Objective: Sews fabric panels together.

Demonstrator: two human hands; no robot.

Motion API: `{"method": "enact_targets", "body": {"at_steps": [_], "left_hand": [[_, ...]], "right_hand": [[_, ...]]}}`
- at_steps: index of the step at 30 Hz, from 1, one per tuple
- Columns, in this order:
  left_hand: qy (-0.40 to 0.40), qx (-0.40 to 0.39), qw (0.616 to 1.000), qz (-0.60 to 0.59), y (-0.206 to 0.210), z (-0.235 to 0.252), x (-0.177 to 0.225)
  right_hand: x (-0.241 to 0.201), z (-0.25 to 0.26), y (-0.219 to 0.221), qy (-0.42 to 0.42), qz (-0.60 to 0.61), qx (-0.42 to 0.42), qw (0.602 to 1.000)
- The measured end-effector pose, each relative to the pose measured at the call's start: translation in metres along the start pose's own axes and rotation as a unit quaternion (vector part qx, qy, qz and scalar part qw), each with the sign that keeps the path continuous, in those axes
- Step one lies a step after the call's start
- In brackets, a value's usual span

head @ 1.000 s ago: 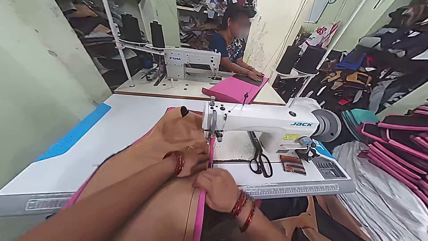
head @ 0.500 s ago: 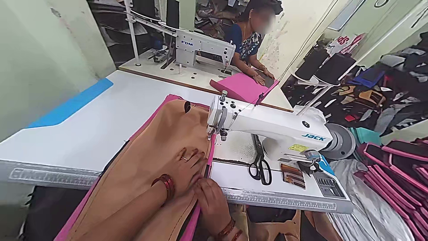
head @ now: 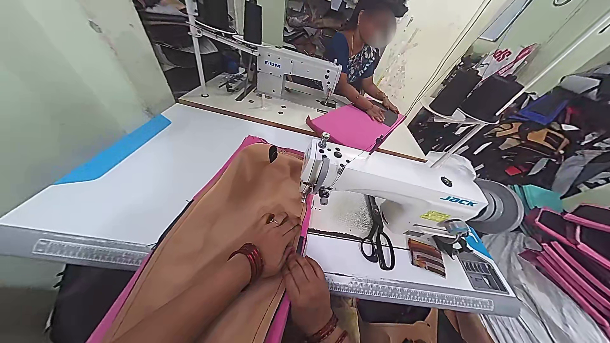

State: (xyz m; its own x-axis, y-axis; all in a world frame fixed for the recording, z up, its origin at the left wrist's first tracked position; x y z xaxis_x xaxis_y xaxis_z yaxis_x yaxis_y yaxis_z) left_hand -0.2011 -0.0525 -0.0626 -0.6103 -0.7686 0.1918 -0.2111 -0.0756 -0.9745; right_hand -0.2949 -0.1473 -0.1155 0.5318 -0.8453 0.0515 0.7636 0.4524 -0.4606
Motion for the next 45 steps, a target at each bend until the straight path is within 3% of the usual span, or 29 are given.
{"method": "enact_targets", "body": {"at_steps": [5,19,22,26,30,33,45], "left_hand": [[-0.005,0.033,0.999,-0.008,0.012,0.015,-0.010],[-0.048,0.009,0.999,0.000,0.004,0.044,-0.014],[-0.050,0.046,0.998,-0.015,0.010,0.049,-0.020],[-0.004,0.164,0.985,-0.052,0.008,0.043,-0.023],[-0.026,0.064,0.997,-0.017,0.003,0.042,-0.022],[-0.040,0.035,0.999,0.010,-0.001,0.052,-0.020],[-0.049,0.044,0.997,-0.041,-0.002,0.063,-0.032]], "right_hand": [[0.007,0.005,0.004,0.021,0.009,-0.010,1.000],[0.036,0.020,0.019,0.065,0.015,-0.038,0.997],[0.042,0.018,0.026,0.064,0.012,-0.043,0.997],[0.048,0.019,0.033,0.075,0.019,-0.054,0.996],[0.054,0.025,0.038,0.092,0.041,-0.082,0.991],[0.060,0.028,0.043,0.104,0.050,-0.088,0.989],[0.082,0.043,0.061,0.169,0.077,-0.170,0.968]]}}
Point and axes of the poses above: each hand's wrist, its own z-axis towards the middle knuckle, its own y-axis out of the palm, x = y × z, the point moved 5 cm from there along z, towards the middle knuckle, and after that the axes turned 13 degrees about x, right-handed, at the moved point
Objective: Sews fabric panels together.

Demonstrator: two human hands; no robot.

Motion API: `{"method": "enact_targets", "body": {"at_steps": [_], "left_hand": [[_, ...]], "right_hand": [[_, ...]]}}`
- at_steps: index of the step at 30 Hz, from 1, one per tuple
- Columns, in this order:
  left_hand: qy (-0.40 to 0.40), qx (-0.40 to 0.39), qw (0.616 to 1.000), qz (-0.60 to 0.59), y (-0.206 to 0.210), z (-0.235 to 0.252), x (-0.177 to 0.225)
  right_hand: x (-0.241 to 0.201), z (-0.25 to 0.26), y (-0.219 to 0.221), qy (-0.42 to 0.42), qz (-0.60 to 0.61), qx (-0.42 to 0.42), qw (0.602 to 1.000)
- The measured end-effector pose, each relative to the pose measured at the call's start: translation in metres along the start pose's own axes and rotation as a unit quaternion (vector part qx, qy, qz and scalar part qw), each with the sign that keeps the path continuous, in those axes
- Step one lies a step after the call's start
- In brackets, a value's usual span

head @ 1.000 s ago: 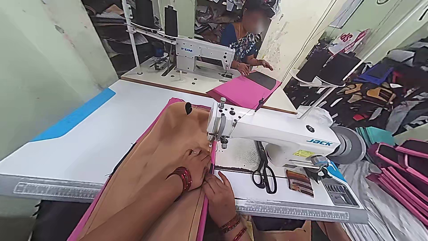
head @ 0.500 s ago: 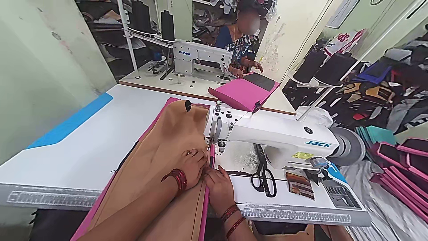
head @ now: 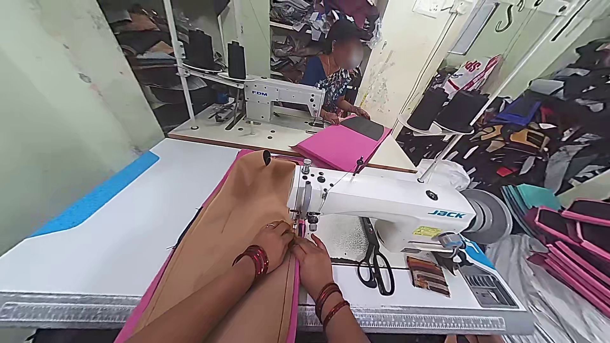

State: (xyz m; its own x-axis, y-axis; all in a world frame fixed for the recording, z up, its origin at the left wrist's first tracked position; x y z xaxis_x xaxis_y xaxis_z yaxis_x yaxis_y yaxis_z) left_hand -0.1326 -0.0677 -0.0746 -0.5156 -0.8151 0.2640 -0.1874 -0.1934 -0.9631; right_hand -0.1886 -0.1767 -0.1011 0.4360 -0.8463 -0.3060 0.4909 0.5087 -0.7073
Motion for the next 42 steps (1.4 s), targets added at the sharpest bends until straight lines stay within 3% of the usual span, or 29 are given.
{"method": "enact_targets", "body": {"at_steps": [11,18,22,27,31,33,38,42], "left_hand": [[-0.060,0.070,0.993,-0.080,-0.008,0.001,-0.013],[-0.274,0.118,0.954,-0.006,-0.028,-0.109,-0.076],[-0.280,0.150,0.948,-0.022,-0.017,-0.149,-0.077],[-0.292,0.145,0.940,-0.097,-0.020,-0.146,-0.070],[-0.243,0.263,0.895,-0.267,-0.048,-0.135,-0.086],[-0.258,0.254,0.891,-0.274,-0.055,-0.125,-0.098],[-0.271,0.095,0.957,-0.046,-0.036,-0.119,-0.110],[-0.259,0.074,0.963,0.017,-0.042,-0.122,-0.097]], "right_hand": [[0.011,0.004,0.008,0.105,0.017,-0.123,0.987],[-0.002,-0.079,-0.032,0.007,0.019,0.081,0.996],[-0.019,-0.108,-0.037,-0.032,0.023,0.139,0.990],[-0.037,-0.105,-0.039,-0.053,0.030,0.177,0.982],[-0.035,-0.099,-0.048,-0.048,0.033,0.175,0.983],[-0.034,-0.099,-0.054,-0.048,0.026,0.180,0.982],[-0.032,-0.106,-0.049,-0.072,0.001,0.121,0.990],[-0.041,-0.107,-0.032,-0.146,0.016,0.059,0.987]]}}
Point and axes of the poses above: each hand's wrist, its own z-axis towards the middle knuckle, its own y-axis out of the palm, x = y × z, the point moved 5 cm from there along z, towards the middle knuckle, and after that the axes turned 13 degrees about x, right-handed, at the moved point
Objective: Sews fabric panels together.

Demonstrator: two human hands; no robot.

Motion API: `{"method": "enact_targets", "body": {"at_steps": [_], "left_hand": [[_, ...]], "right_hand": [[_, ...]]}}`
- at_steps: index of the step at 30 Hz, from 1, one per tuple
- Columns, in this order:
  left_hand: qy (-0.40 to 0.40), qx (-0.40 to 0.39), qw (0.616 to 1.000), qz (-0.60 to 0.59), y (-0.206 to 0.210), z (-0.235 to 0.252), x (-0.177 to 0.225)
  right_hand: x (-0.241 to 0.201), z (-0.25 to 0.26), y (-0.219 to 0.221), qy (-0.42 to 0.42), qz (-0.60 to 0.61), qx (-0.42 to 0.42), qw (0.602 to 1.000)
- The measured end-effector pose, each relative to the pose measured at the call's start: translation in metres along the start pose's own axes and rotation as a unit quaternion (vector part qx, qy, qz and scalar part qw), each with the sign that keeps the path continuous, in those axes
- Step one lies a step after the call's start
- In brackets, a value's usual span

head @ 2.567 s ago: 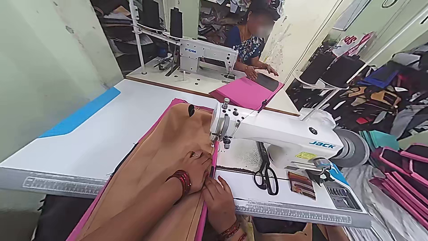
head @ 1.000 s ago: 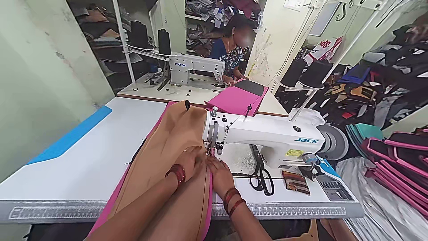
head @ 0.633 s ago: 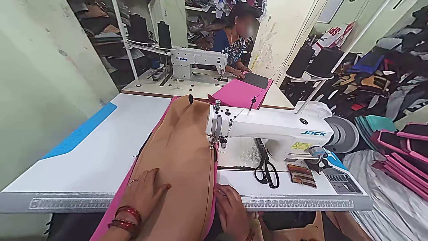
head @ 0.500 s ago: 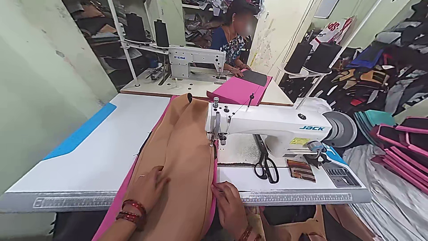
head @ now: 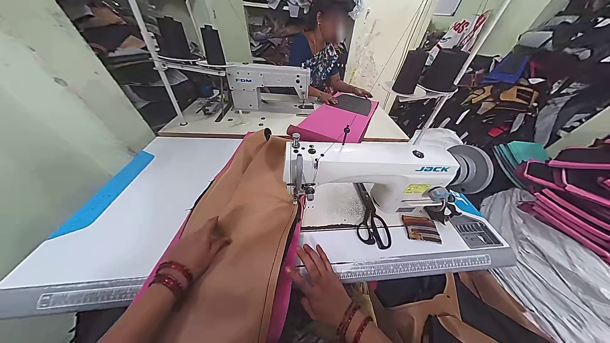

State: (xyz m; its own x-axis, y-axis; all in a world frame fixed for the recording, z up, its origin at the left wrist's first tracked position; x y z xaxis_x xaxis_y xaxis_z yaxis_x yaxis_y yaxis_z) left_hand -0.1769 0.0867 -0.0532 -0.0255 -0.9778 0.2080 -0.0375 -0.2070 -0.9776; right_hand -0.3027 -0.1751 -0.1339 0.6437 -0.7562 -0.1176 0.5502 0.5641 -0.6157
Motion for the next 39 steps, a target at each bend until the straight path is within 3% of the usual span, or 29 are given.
{"method": "enact_targets", "body": {"at_steps": [6,8,10,12,13,15,18,22,25,39], "left_hand": [[-0.012,-0.020,0.998,0.057,-0.007,0.005,0.007],[0.010,0.049,0.995,0.087,-0.011,0.001,0.016],[0.113,0.186,0.974,0.069,-0.014,-0.008,0.035],[0.262,0.235,0.936,0.014,-0.004,-0.015,0.063],[0.314,0.203,0.928,0.000,0.007,-0.016,0.076],[0.353,0.063,0.933,-0.018,0.028,-0.019,0.101],[0.340,-0.075,0.937,-0.005,0.050,-0.018,0.117],[0.327,-0.056,0.943,-0.035,0.056,-0.023,0.116],[0.291,-0.086,0.953,-0.025,0.053,-0.026,0.126],[0.252,-0.133,0.958,0.031,0.050,-0.014,0.148]], "right_hand": [[-0.013,0.025,0.024,-0.082,0.055,0.015,0.995],[-0.017,0.019,0.031,-0.086,0.031,0.031,0.995],[-0.021,0.016,0.033,-0.080,-0.003,0.047,0.996],[-0.027,0.016,0.033,-0.074,-0.039,0.069,0.994],[-0.030,0.017,0.033,-0.075,-0.053,0.081,0.993],[-0.033,0.018,0.034,-0.066,-0.059,0.095,0.992],[-0.037,0.027,0.028,-0.064,-0.073,0.095,0.991],[-0.036,0.039,0.007,-0.062,-0.067,0.088,0.992],[-0.027,0.039,-0.002,-0.057,-0.057,0.095,0.992],[-0.012,0.039,-0.004,-0.033,-0.061,0.081,0.994]]}}
Point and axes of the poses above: each hand's wrist, its own z-axis towards the middle knuckle, its own y-axis out of the palm, x = y × z, the point moved 5 cm from there along z, towards the middle knuckle, and after that the axes turned 13 degrees about x, right-handed, at the moved point
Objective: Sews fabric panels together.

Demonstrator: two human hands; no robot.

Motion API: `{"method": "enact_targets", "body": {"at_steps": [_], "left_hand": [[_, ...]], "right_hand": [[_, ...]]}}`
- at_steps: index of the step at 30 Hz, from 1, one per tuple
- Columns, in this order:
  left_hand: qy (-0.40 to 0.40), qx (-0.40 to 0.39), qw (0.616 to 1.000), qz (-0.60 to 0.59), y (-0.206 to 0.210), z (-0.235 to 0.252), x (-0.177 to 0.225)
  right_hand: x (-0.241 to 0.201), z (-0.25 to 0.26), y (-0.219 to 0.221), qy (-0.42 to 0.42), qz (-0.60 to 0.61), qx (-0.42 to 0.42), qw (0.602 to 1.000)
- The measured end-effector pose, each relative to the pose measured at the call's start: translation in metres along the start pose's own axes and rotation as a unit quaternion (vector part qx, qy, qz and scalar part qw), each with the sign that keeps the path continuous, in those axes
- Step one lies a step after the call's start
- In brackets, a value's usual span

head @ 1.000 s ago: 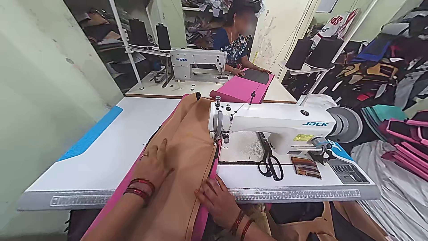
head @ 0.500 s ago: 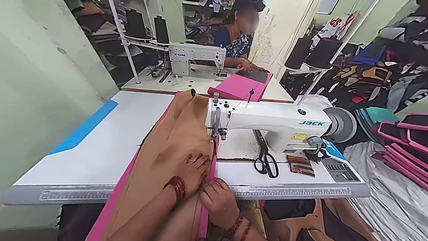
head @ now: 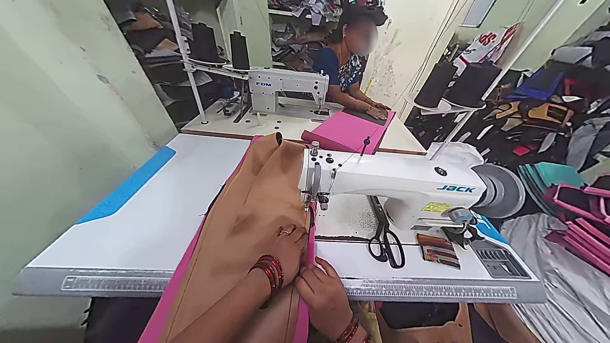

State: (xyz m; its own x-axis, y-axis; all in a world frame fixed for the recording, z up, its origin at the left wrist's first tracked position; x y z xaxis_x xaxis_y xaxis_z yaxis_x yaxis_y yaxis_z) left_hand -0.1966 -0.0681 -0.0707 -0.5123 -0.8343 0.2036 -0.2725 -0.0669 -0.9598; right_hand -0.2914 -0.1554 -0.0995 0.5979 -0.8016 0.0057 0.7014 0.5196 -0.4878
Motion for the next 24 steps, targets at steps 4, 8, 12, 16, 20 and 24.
{"method": "enact_targets", "body": {"at_steps": [4,8,12,16,20,24], "left_hand": [[-0.007,0.000,1.000,0.011,-0.003,0.007,0.000],[-0.004,0.008,1.000,0.006,-0.005,0.017,-0.002],[-0.003,0.023,1.000,0.002,-0.008,0.026,-0.007],[-0.002,0.048,0.999,0.001,-0.004,0.033,-0.012],[0.023,0.125,0.992,-0.013,-0.004,0.020,-0.014],[0.002,0.104,0.995,-0.003,-0.006,0.024,-0.014]], "right_hand": [[0.006,-0.002,0.004,0.014,-0.004,-0.006,1.000],[0.014,-0.002,0.009,0.037,-0.002,-0.008,0.999],[0.023,-0.001,0.015,0.060,0.001,-0.016,0.998],[0.033,0.000,0.021,0.093,0.011,-0.028,0.995],[0.042,0.000,0.026,0.112,0.020,-0.038,0.993],[0.053,0.003,0.031,0.142,0.040,-0.052,0.988]]}}
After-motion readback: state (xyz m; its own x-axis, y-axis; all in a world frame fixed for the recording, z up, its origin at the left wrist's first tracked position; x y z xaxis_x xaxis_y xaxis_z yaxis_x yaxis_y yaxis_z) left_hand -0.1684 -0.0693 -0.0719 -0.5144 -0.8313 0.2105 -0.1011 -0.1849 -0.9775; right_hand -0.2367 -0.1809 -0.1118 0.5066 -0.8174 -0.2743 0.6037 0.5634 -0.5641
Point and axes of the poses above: each hand's wrist, its own z-axis towards the middle knuckle, its own y-axis out of the palm, x = y × z, the point moved 5 cm from there along z, towards the middle knuckle, and after that the axes turned 13 degrees about x, right-handed, at the moved point
